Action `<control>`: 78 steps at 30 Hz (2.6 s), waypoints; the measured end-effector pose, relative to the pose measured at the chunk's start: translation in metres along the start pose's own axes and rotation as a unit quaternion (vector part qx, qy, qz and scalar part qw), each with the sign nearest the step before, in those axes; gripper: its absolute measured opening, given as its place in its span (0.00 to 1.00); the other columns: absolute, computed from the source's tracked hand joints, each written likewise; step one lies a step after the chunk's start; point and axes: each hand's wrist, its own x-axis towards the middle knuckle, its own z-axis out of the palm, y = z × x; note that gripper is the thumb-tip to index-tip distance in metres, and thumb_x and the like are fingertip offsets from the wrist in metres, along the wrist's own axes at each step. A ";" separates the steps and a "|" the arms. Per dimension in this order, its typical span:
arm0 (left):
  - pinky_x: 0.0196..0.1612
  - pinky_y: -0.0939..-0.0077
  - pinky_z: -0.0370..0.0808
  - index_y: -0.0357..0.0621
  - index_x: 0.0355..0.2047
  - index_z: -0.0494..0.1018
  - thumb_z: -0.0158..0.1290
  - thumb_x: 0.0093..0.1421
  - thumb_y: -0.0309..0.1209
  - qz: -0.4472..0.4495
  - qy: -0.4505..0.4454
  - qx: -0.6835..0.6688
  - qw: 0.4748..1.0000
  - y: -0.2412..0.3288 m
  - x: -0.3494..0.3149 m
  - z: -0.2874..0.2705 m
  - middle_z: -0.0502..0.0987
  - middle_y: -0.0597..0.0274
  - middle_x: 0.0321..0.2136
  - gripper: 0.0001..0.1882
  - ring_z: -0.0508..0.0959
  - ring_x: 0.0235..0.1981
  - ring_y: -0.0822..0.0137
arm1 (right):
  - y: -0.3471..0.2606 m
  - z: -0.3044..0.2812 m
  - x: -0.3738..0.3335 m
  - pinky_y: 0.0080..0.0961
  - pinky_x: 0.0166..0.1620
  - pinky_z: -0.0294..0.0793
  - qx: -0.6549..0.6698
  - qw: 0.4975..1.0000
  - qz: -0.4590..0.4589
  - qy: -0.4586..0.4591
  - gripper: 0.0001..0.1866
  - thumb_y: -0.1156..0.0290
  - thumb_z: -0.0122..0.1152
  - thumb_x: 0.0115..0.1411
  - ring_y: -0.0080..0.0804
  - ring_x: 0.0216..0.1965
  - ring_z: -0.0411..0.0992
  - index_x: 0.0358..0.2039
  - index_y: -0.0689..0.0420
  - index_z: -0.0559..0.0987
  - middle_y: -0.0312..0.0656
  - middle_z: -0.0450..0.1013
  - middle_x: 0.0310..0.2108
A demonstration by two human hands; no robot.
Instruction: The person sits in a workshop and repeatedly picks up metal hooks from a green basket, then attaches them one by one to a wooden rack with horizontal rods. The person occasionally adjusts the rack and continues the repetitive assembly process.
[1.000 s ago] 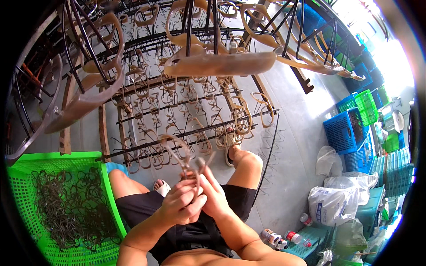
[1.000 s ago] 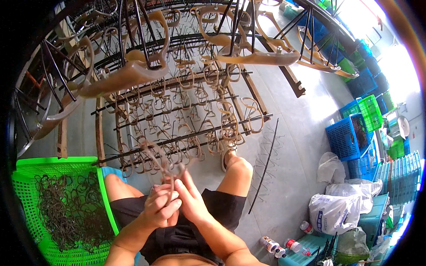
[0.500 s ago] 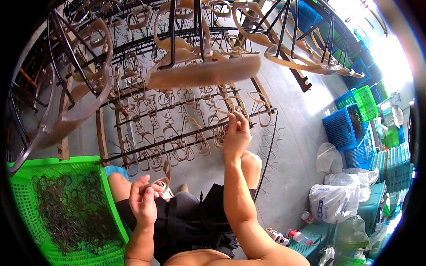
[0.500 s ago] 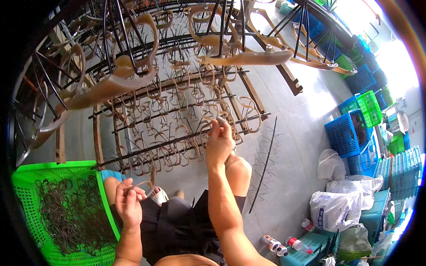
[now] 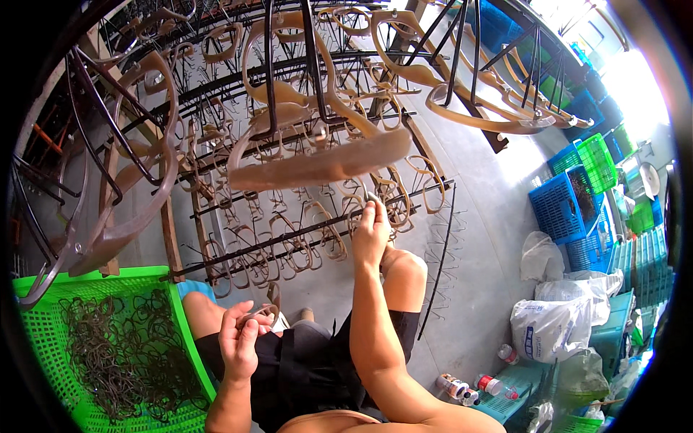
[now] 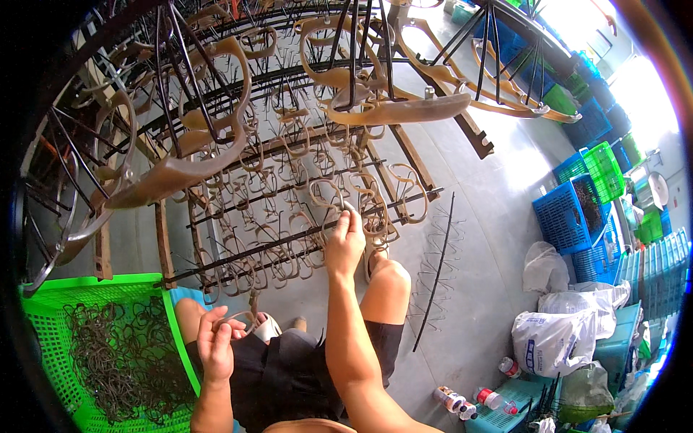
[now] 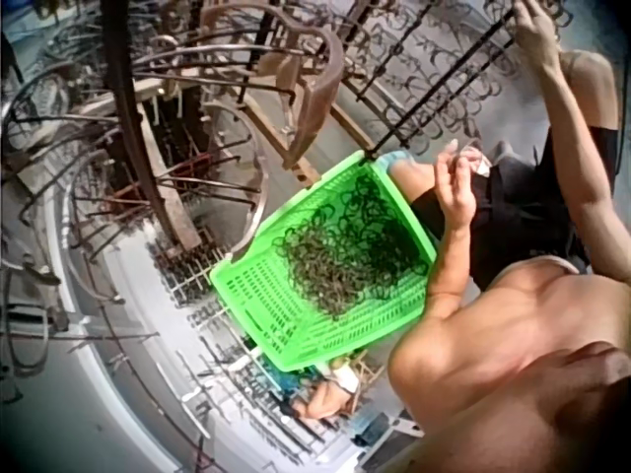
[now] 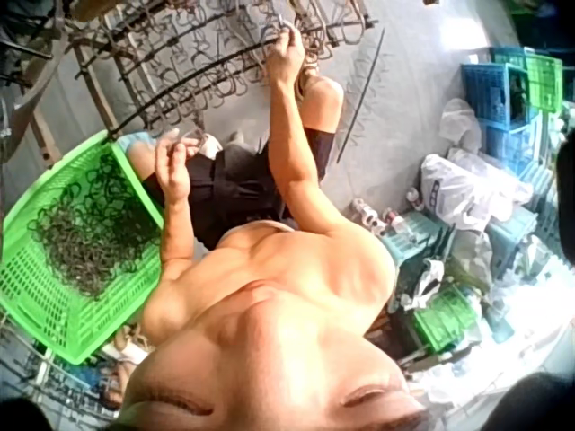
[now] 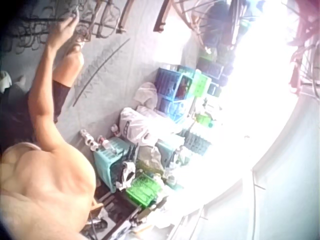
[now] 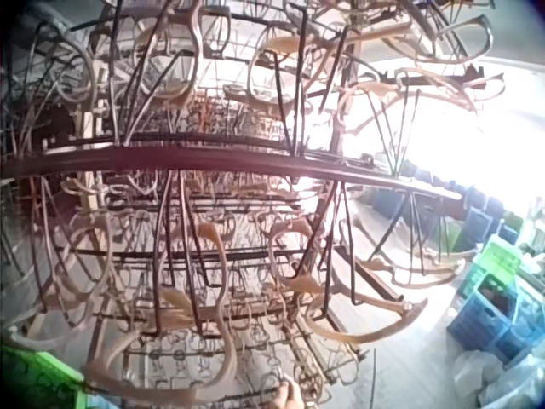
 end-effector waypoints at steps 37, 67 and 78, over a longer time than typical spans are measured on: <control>0.13 0.84 0.64 0.40 0.41 0.68 0.44 0.64 0.33 -0.119 0.021 -0.176 0.977 0.017 0.002 -0.013 0.73 0.58 0.24 0.11 0.68 0.16 0.73 | -0.027 -0.015 -0.018 0.20 0.33 0.65 -0.101 0.989 -0.081 -0.066 0.17 0.68 0.53 0.60 0.24 0.31 0.64 0.48 0.61 0.71 0.35 0.65 0.26; 0.51 0.54 0.65 0.36 0.50 0.65 0.51 0.54 0.42 -0.430 0.262 0.535 0.679 -0.150 -0.075 -0.355 0.67 0.37 0.48 0.27 0.67 0.50 0.43 | -0.023 0.054 -0.081 0.16 0.13 0.58 0.256 0.960 0.105 -0.041 0.12 0.65 0.45 0.65 0.17 0.11 0.59 0.38 0.60 0.72 0.31 0.59 0.14; 0.41 0.57 0.69 0.39 0.50 0.65 0.43 0.61 0.30 -0.339 0.369 0.463 0.731 -0.084 -0.063 -0.320 0.72 0.42 0.43 0.18 0.73 0.42 0.48 | -0.022 0.061 -0.096 0.17 0.17 0.66 0.284 0.953 0.062 -0.083 0.15 0.65 0.45 0.65 0.18 0.13 0.61 0.48 0.60 0.69 0.31 0.60 0.14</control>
